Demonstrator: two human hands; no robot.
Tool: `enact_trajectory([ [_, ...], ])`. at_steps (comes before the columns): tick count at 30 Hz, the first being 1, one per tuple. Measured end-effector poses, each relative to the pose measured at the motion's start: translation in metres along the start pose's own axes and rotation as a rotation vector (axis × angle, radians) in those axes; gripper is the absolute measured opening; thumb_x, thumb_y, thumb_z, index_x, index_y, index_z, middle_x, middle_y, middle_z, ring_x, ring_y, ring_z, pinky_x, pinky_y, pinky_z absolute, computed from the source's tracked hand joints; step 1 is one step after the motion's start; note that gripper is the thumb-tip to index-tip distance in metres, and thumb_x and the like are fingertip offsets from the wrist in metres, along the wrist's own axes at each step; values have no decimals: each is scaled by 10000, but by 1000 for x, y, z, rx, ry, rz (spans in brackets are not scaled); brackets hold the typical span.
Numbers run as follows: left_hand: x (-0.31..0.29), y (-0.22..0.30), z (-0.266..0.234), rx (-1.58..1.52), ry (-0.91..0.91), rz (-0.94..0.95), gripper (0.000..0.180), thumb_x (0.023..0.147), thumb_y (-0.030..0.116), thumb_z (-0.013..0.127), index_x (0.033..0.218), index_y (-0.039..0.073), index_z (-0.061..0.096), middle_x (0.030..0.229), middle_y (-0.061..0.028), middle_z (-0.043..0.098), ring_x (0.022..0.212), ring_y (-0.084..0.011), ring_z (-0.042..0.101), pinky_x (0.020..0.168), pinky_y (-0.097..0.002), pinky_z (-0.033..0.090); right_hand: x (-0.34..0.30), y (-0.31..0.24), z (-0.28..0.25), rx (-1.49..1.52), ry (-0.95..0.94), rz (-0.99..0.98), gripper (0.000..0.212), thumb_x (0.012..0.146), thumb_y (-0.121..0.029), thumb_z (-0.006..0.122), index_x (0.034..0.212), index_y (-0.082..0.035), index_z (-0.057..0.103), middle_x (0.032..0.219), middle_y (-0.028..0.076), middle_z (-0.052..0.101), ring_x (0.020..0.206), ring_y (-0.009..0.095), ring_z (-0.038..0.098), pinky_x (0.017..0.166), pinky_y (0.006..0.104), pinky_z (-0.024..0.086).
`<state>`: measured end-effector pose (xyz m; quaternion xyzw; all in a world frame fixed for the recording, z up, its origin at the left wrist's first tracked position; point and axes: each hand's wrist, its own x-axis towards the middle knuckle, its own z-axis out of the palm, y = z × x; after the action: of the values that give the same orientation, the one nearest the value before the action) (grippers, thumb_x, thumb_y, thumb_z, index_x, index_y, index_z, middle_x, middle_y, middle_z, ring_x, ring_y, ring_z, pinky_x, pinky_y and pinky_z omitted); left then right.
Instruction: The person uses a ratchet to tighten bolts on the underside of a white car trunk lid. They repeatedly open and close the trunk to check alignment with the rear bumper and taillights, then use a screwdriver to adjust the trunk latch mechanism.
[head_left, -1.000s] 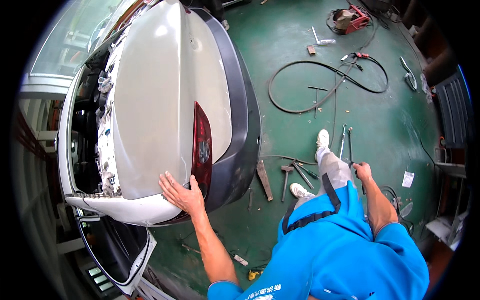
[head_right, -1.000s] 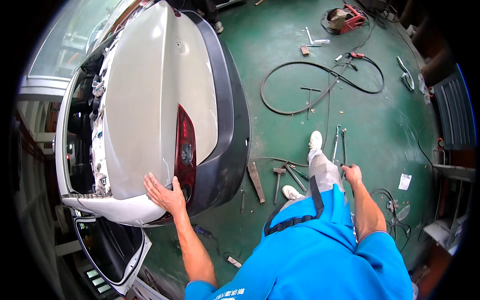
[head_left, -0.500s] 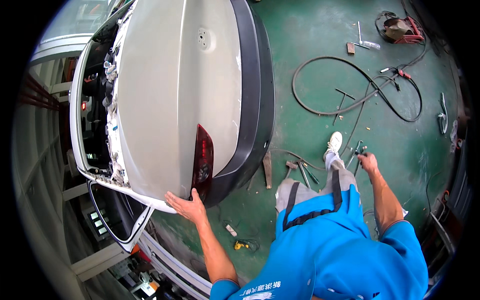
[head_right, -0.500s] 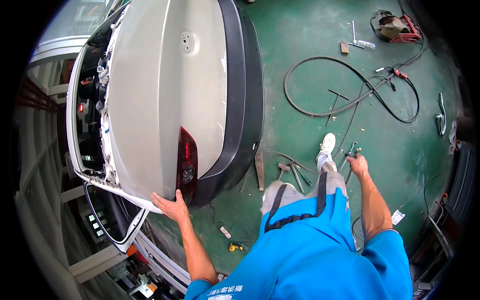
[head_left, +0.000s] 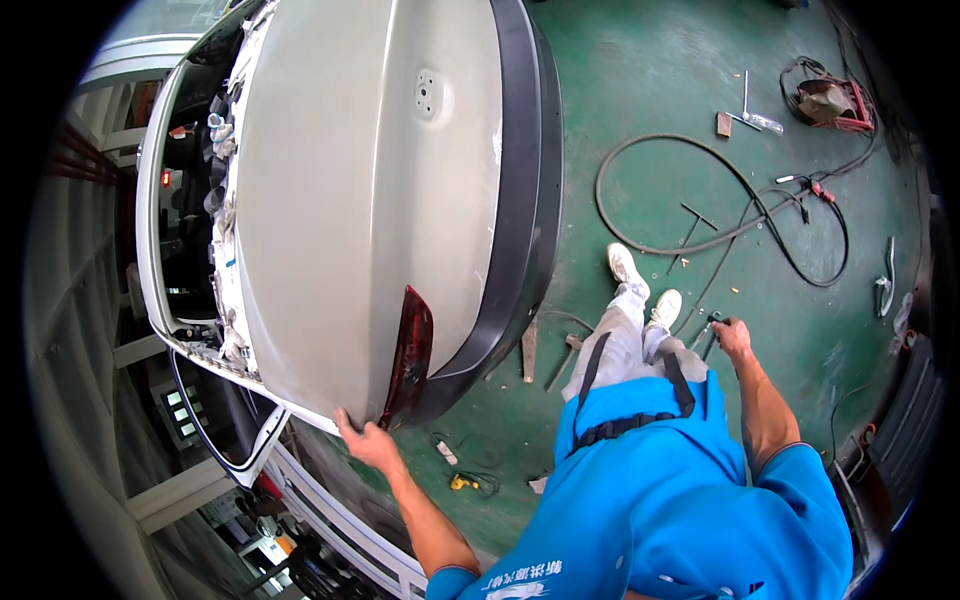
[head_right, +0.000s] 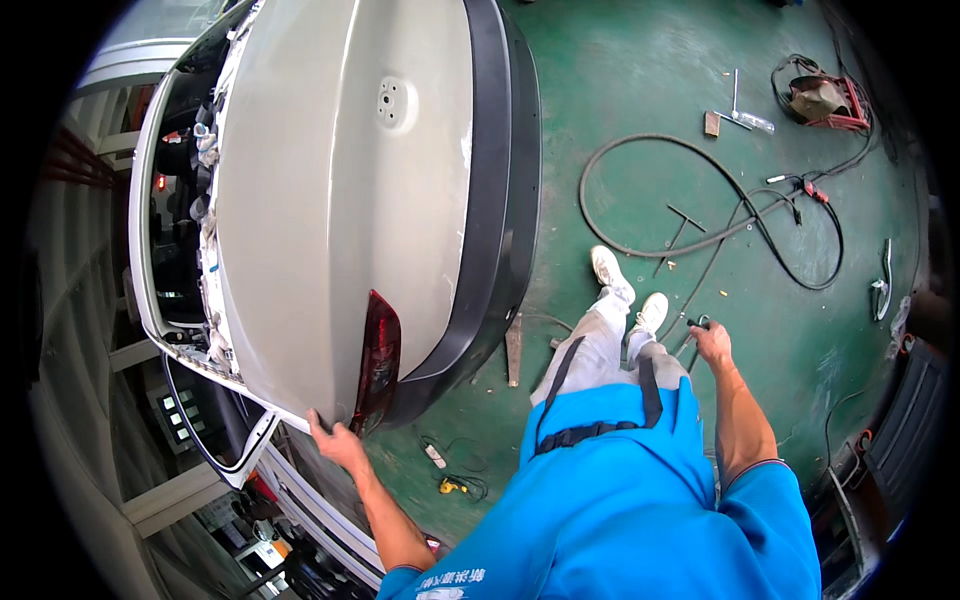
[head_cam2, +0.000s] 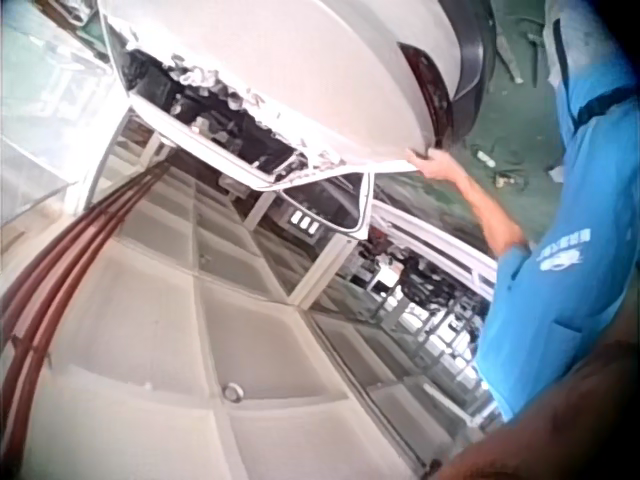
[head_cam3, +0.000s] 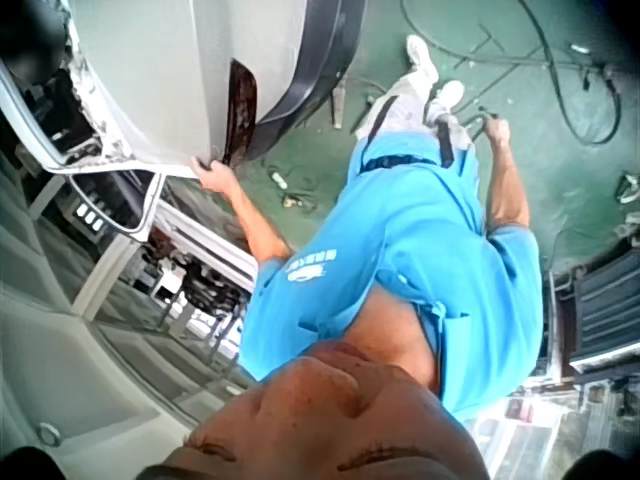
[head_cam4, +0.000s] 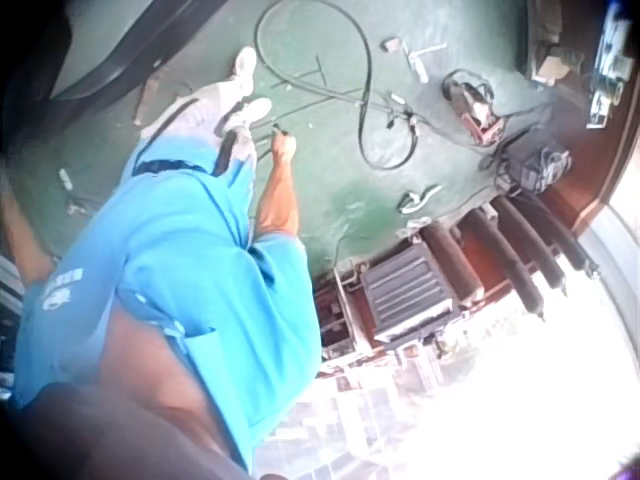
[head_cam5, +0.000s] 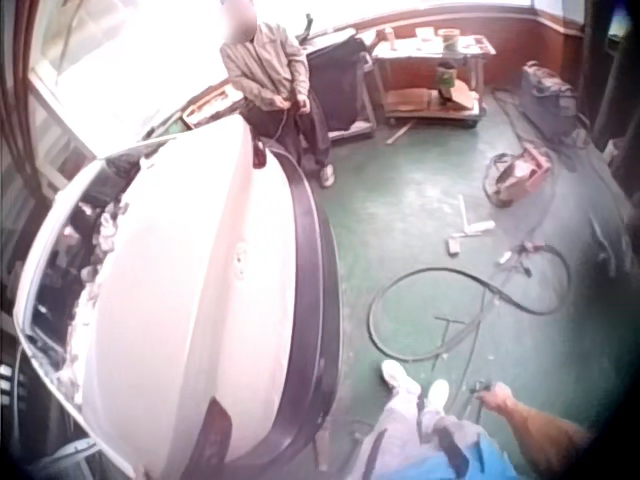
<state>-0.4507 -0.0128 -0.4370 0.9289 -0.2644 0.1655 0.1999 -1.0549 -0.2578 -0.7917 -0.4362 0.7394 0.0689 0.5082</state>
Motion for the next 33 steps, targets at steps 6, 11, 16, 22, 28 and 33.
enact_trajectory([
  [6,43,38,14,-63,317,-121,465,874,9,501,1316,-107,588,1335,-269,615,1250,-390,584,1112,-444,417,-1,-38,-36,-61,16,80,535,811,-391,694,1081,71,706,1005,277,719,997,392,698,893,445,539],
  [11,109,180,55,-271,150,114,413,932,63,550,1313,-91,588,1320,-251,620,1228,-389,584,1096,-448,420,66,-53,-62,-160,241,-53,463,821,-360,713,1033,52,718,777,172,723,701,247,719,675,389,568],
  [16,165,296,90,-332,-125,349,459,924,65,608,1354,-85,547,1380,-255,557,1288,-404,529,1107,-466,410,53,-187,-121,231,267,-58,546,817,-391,691,1146,45,697,1003,261,725,943,366,713,859,422,545],
  [22,224,436,150,-239,-321,567,607,923,112,647,1468,-49,434,1506,-242,444,1408,-405,423,1159,-477,358,137,-197,-120,220,471,-172,474,810,-351,715,1055,55,709,810,225,719,729,309,715,693,417,553],
  [28,295,554,226,-121,-340,617,692,903,160,685,1500,-34,394,1562,-241,382,1450,-403,365,1196,-486,304,226,-195,-142,68,155,188,541,783,-397,708,1082,54,698,1118,305,686,1106,441,649,942,473,517],
  [33,348,605,308,226,-363,501,816,869,230,736,1529,-36,338,1579,-281,335,1470,-428,320,1216,-491,260,297,-254,-214,11,13,194,554,787,-407,716,1071,67,679,1142,315,672,1110,435,647,946,467,518],
])
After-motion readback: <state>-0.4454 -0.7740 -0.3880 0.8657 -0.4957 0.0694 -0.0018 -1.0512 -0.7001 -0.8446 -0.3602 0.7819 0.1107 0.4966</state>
